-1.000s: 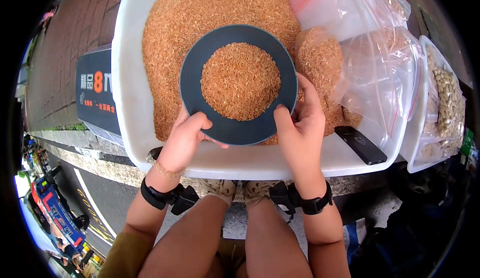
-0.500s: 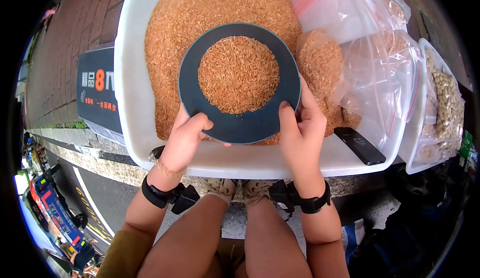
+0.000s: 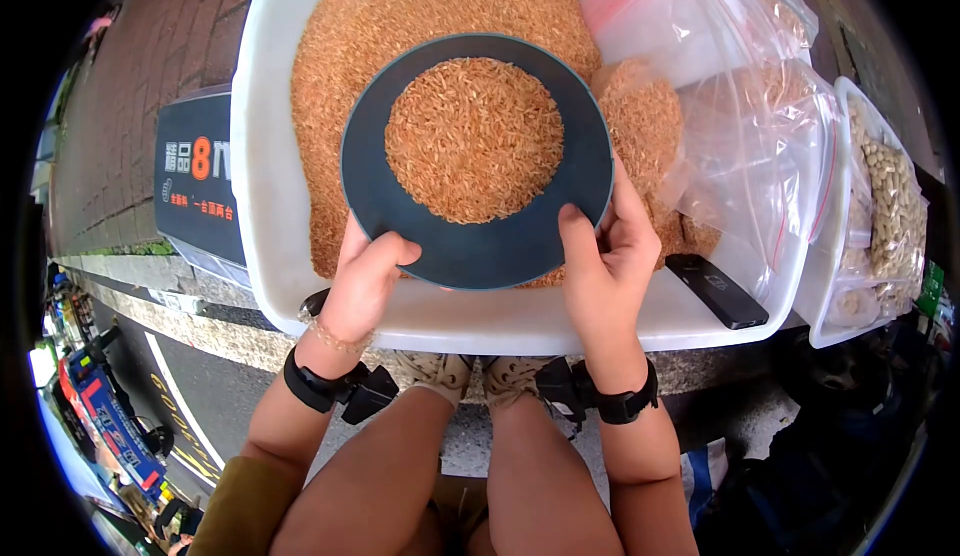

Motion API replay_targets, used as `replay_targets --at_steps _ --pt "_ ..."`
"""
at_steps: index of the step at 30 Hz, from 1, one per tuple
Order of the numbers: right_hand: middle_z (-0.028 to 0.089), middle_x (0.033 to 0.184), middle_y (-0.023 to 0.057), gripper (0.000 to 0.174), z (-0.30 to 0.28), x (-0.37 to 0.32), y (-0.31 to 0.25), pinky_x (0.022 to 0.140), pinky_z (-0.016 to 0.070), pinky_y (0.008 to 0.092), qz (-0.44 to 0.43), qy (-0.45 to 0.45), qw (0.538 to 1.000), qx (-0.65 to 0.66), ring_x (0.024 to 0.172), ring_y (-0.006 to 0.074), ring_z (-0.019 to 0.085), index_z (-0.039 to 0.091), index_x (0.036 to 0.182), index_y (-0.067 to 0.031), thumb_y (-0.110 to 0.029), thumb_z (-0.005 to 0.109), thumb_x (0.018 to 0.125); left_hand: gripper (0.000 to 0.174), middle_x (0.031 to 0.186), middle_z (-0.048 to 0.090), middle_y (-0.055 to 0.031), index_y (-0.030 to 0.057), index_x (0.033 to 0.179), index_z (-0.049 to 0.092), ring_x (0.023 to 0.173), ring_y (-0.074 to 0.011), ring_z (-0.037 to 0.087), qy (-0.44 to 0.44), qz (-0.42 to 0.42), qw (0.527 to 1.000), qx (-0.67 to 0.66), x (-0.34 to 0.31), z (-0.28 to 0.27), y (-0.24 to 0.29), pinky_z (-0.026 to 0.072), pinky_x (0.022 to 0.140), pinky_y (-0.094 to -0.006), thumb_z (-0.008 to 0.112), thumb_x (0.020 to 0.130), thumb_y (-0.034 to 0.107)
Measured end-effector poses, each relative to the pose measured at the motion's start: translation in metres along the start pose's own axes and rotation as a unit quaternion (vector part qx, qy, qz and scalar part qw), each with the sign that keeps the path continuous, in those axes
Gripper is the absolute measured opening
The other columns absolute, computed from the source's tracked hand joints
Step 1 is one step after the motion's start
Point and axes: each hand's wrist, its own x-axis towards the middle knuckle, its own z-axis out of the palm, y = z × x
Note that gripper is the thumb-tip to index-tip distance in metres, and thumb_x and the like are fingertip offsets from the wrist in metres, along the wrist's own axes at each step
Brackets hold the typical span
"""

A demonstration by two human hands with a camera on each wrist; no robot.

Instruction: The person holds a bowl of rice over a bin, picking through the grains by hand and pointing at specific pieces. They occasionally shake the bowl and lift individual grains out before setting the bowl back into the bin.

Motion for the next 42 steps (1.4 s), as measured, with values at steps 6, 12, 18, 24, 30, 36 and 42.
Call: replay_targets --at_steps 6,12,18,24,30,36,42 --pt "0.054 0.107 0.0056 0.045 -0.0001 -0.0008 -0.0021 0.071 0.0394 0.0165 0.002 0.004 1.0 0.025 0.087 0.0053 0.049 0.039 0.121 0.0072 0.009 0.046 0.077 0.079 0.115 0.041 -0.014 0.0176 0.135 -0.002 0.077 -0.0177 0.057 -0.009 0.016 1.0 0.002 -0.0013 -0.0015 -0.0011 0.0522 0.055 -0.0294 0.036 0.07 -0.005" --pt "0.054 0.104 0.0052 0.044 0.0007 -0.0004 -0.0033 0.07 0.0394 0.0166 0.004 0.003 1.0 0.026 0.084 0.005 0.049 0.04 0.121 0.0074 0.009 0.047 0.077 0.079 0.115 0.041 -0.0141 0.0172 0.135 -0.003 0.076 -0.0172 0.057 -0.014 0.012 1.0 0.0 -0.0015 -0.0029 -0.0018 0.0518 0.055 -0.0282 0.037 0.071 -0.004" --pt "0.055 0.104 0.0069 0.044 0.0019 0.0002 -0.0023 0.071 0.0397 0.0167 0.015 0.002 1.0 0.011 0.084 0.0054 0.05 0.039 0.121 0.0074 0.007 0.047 0.078 0.077 0.117 0.039 -0.0131 0.0165 0.135 -0.002 0.081 -0.0183 0.056 -0.029 -0.001 1.0 -0.009 0.0012 -0.0038 -0.001 0.0518 0.054 -0.028 0.037 0.072 -0.003" --pt "0.055 0.105 0.0083 0.041 0.0031 -0.0025 -0.0004 0.075 0.0392 0.0173 -0.032 0.001 0.998 -0.06 0.086 0.0069 0.051 0.039 0.121 0.0077 0.006 0.044 0.08 0.076 0.121 0.035 -0.0122 0.0168 0.135 -0.001 0.087 -0.0189 0.054 -0.019 -0.053 0.998 -0.01 0.0016 -0.0021 0.0009 0.0532 0.056 -0.0292 0.036 0.072 -0.003" --pt "0.053 0.108 0.0072 0.039 0.0024 -0.0014 0.0029 0.08 0.0374 0.0197 -0.021 -0.014 0.999 -0.044 0.093 0.0077 0.048 0.04 0.121 0.007 0.005 0.041 0.082 0.051 0.099 0.051 -0.0141 0.0036 0.122 0.026 0.079 -0.0269 0.057 0.027 -0.037 0.999 0.001 0.0 0.0005 0.0014 0.0532 0.061 -0.039 0.036 0.073 -0.003" --pt "0.053 0.108 0.0064 0.039 0.0032 0.0005 0.0032 0.078 0.0374 0.0182 -0.013 -0.016 0.999 -0.028 0.09 0.0062 0.048 0.04 0.121 0.0067 0.005 0.042 0.082 0.05 0.103 0.05 -0.0159 0.003 0.123 0.025 0.081 -0.0282 0.058 0.026 -0.005 1.0 0.014 -0.0014 0.0003 0.0006 0.0531 0.061 -0.039 0.036 0.074 -0.003" --pt "0.054 0.106 0.0048 0.041 0.0029 0.0 -0.0017 0.072 0.0383 0.0159 -0.009 -0.008 1.0 -0.029 0.086 0.0044 0.048 0.039 0.122 0.0061 0.007 0.044 0.081 0.073 0.118 0.04 -0.0128 0.0153 0.134 0.001 0.08 -0.0174 0.057 -0.018 -0.011 1.0 -0.011 0.0003 -0.0039 -0.0035 0.0532 0.056 -0.029 0.036 0.073 -0.004"
